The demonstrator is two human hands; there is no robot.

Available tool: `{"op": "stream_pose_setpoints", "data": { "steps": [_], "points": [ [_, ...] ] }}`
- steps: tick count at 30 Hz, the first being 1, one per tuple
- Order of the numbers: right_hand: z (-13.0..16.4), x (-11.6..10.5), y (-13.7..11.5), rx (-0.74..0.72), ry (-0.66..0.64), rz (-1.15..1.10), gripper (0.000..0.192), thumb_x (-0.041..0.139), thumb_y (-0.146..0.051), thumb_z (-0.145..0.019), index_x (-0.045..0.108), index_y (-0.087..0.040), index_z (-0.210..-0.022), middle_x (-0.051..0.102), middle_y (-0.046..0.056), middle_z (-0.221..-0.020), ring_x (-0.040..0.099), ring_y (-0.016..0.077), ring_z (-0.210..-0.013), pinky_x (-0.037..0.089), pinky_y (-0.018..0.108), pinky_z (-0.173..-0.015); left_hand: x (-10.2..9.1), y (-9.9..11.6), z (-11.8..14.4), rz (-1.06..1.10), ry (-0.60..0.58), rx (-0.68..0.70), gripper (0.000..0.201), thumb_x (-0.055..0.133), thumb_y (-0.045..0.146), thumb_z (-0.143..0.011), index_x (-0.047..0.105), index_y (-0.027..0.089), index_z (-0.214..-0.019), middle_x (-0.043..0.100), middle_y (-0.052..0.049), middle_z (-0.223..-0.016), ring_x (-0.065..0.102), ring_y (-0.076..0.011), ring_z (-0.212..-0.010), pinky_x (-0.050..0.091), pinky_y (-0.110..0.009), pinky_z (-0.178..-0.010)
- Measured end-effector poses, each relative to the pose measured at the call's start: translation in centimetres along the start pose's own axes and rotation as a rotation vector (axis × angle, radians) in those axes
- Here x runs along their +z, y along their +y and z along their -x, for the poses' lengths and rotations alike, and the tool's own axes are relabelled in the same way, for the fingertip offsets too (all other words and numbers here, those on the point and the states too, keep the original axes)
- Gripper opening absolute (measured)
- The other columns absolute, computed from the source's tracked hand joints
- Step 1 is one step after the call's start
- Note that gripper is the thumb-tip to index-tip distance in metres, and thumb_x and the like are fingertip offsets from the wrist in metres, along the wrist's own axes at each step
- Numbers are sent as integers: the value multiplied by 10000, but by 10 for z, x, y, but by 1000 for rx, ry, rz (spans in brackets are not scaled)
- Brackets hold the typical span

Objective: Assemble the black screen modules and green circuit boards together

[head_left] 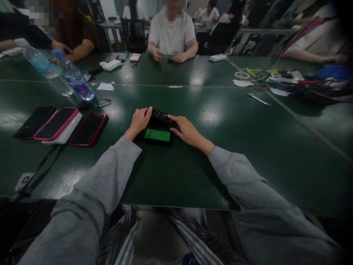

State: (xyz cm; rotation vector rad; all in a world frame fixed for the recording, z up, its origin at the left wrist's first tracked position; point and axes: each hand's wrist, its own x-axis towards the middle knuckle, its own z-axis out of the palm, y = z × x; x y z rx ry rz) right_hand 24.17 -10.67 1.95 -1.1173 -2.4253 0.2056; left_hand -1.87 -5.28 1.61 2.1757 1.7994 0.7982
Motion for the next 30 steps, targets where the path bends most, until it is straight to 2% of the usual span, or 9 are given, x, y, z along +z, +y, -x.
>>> {"op": "stream_pose_setpoints", "data": {
  "steps": [30],
  "points": [
    [0,-1,-2,1,-3,-2,547,457,-336,-1021,313,-280,-1546,577,112,-1265,558,316,-1096,527,555,-929,-2,2,0,1,-14,5,694,134,592,-1029,674,167,-1123,683,-147,-1167,597,-286,-1112,434,-452,-1054]
  ]
}}
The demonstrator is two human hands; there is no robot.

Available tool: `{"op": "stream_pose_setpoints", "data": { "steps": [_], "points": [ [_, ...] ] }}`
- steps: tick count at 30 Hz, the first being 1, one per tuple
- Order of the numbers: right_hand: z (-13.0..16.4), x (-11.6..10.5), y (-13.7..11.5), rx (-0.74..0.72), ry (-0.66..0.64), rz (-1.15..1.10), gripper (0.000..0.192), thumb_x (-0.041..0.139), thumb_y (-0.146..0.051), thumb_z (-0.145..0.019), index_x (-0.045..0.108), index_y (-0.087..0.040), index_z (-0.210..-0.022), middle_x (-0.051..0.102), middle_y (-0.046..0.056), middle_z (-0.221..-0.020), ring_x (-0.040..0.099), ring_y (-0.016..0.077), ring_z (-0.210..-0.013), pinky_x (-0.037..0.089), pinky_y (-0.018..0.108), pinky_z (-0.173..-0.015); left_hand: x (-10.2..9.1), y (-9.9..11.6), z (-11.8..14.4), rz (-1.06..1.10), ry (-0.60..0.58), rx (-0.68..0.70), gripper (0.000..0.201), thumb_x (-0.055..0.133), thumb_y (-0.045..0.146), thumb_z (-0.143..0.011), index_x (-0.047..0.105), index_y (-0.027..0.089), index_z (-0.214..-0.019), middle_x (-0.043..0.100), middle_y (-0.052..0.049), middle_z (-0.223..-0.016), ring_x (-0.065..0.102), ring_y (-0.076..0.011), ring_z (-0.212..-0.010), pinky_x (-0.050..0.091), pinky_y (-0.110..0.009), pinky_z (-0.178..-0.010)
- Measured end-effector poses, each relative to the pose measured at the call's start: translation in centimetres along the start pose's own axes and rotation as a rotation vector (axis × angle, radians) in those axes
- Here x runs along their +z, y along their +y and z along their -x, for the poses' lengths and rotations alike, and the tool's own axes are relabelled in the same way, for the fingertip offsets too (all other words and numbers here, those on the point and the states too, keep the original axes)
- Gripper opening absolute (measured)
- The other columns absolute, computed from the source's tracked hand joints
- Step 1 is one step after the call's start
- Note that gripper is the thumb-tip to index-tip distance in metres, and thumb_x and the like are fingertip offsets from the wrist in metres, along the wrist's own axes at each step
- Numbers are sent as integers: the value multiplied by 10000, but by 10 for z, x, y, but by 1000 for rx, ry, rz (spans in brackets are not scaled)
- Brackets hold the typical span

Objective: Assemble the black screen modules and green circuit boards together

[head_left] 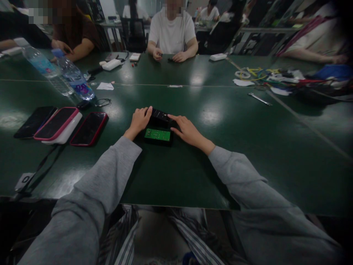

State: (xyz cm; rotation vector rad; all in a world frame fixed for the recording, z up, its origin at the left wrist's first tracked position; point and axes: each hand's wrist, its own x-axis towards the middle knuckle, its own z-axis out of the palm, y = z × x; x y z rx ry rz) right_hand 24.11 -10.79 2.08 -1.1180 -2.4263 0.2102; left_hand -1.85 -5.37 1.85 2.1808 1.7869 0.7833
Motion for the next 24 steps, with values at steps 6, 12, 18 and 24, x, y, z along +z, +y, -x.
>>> {"op": "stream_pose_setpoints", "data": {
  "steps": [6,12,18,24],
  "points": [
    [0,1,1,-7,5,4,546,455,-346,-1022,316,-284,-1546,576,111,-1280,559,318,-1102,524,557,-939,3,-4,-3,6,13,-9,676,144,608,-1024,658,195,-1174,647,-128,-1192,577,-265,-1155,437,-424,-1067],
    [0,2,2,-12,10,4,549,456,-342,-1021,316,-281,-1548,577,113,-1287,558,321,-1116,521,556,-944,3,-3,-2,6,24,-7,733,118,647,-1008,661,178,-1158,657,-144,-1185,584,-279,-1127,447,-432,-1046],
    [0,1,2,-5,6,-2,548,459,-338,-1021,314,-292,-1548,578,115,-1292,563,327,-1115,523,559,-936,0,-2,-1,39,-5,-8,791,104,725,-969,668,188,-1106,652,-137,-1185,585,-278,-1133,444,-444,-1050],
    [0,1,1,-1,5,-12,538,457,-367,-1030,317,-296,-1545,585,110,-1265,566,320,-1110,525,544,-937,0,-3,-1,79,-10,13,848,92,779,-933,661,176,-1112,648,-141,-1181,588,-287,-1131,454,-451,-1036]
  ]
}}
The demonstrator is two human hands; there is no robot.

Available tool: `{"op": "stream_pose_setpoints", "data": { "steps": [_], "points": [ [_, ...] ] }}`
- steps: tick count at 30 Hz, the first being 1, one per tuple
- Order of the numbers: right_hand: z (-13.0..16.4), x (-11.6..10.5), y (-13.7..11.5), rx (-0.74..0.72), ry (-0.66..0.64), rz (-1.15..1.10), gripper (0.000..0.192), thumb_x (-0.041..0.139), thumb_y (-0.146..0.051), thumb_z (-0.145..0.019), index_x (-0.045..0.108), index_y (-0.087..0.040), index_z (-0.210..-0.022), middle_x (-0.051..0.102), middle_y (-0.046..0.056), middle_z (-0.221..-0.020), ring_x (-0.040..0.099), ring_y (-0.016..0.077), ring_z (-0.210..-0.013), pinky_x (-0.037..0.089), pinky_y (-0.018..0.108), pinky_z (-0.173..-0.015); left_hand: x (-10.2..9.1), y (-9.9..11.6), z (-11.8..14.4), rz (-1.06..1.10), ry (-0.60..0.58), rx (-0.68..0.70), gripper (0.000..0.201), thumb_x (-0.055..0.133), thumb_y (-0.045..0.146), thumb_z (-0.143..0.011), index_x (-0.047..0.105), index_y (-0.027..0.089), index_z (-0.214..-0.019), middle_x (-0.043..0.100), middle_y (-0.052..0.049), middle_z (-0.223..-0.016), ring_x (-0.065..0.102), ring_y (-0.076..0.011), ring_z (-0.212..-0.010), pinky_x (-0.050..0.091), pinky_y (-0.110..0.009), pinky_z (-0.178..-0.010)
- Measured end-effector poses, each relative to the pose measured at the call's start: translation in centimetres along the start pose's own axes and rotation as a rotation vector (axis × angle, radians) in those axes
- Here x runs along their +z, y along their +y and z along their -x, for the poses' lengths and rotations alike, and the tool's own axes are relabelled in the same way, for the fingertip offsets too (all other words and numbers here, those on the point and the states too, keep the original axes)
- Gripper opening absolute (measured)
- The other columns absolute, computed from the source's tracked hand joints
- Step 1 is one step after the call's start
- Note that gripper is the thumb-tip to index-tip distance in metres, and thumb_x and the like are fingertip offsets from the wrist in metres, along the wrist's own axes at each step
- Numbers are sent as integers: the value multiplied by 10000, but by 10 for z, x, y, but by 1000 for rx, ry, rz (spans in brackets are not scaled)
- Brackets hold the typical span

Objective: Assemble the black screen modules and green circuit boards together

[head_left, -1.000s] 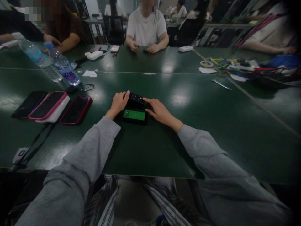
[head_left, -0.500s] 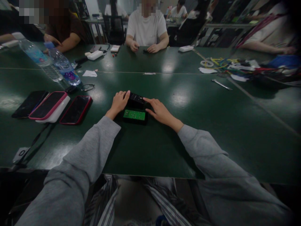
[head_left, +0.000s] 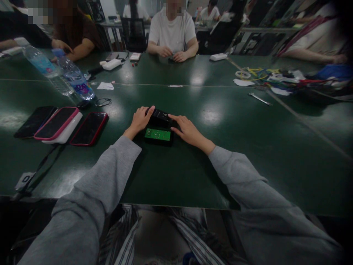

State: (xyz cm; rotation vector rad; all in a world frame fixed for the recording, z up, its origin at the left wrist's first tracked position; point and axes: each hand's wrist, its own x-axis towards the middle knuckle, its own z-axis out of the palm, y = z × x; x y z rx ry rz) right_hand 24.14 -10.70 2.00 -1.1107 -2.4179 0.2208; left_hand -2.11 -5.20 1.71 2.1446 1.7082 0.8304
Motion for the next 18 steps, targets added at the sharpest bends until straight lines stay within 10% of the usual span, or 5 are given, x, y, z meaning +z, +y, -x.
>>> {"op": "stream_pose_setpoints", "data": {
  "steps": [18],
  "points": [
    [0,-2,-3,16,16,-4,522,479,-430,-1033,375,-250,-1512,603,113,-1252,577,313,-1108,521,522,-948,2,-2,-1,19,7,30,855,61,790,-920,650,190,-1076,646,-135,-1148,585,-275,-1105,457,-445,-1016]
  ]
}}
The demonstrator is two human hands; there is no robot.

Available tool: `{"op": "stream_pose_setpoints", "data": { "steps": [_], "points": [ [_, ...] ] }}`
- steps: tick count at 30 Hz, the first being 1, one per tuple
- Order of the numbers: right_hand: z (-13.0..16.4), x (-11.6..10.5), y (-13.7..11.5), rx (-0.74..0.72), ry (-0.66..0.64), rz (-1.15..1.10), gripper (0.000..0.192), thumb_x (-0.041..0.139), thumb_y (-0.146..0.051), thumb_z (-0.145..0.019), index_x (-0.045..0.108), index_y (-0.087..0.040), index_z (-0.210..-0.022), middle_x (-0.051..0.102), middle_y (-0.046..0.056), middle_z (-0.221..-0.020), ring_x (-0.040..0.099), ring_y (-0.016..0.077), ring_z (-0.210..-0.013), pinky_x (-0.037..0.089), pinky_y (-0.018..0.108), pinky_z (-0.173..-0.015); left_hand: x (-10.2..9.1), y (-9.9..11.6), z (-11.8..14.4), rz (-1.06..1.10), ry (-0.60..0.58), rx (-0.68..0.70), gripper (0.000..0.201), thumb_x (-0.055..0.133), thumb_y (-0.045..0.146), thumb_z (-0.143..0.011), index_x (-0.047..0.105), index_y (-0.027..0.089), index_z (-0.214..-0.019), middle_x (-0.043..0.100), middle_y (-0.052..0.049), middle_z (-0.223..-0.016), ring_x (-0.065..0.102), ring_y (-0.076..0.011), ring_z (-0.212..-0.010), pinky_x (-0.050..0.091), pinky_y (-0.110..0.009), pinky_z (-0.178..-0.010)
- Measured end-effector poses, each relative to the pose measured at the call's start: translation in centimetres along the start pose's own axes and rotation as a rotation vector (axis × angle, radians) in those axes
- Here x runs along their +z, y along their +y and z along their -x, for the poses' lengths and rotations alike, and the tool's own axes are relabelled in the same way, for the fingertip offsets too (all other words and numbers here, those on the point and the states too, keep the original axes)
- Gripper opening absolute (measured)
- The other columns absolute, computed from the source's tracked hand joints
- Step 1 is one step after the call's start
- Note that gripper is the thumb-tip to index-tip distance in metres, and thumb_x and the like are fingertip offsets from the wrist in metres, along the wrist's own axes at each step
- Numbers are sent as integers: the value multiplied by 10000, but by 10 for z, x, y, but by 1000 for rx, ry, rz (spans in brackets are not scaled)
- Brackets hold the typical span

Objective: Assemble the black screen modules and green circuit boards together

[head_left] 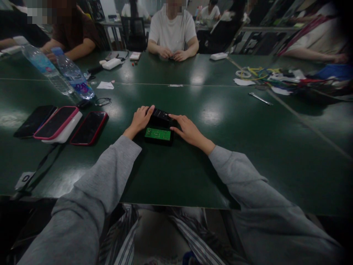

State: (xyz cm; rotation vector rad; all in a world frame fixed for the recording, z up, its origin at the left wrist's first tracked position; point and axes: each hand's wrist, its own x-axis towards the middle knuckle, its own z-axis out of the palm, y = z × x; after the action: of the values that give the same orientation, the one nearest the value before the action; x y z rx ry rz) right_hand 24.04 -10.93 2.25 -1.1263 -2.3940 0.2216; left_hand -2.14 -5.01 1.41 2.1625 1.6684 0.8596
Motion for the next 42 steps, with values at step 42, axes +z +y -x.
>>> {"op": "stream_pose_setpoints", "data": {
  "steps": [42],
  "points": [
    [22,-34,104,678,510,393,477,568,-611,-941,575,-153,-1072,617,185,-1067,575,351,-1047,469,508,-853,3,-2,-3,12,-36,35,698,118,613,-1028,693,240,-1163,654,-76,-1233,575,-222,-1177,426,-416,-1083]
  ]
}}
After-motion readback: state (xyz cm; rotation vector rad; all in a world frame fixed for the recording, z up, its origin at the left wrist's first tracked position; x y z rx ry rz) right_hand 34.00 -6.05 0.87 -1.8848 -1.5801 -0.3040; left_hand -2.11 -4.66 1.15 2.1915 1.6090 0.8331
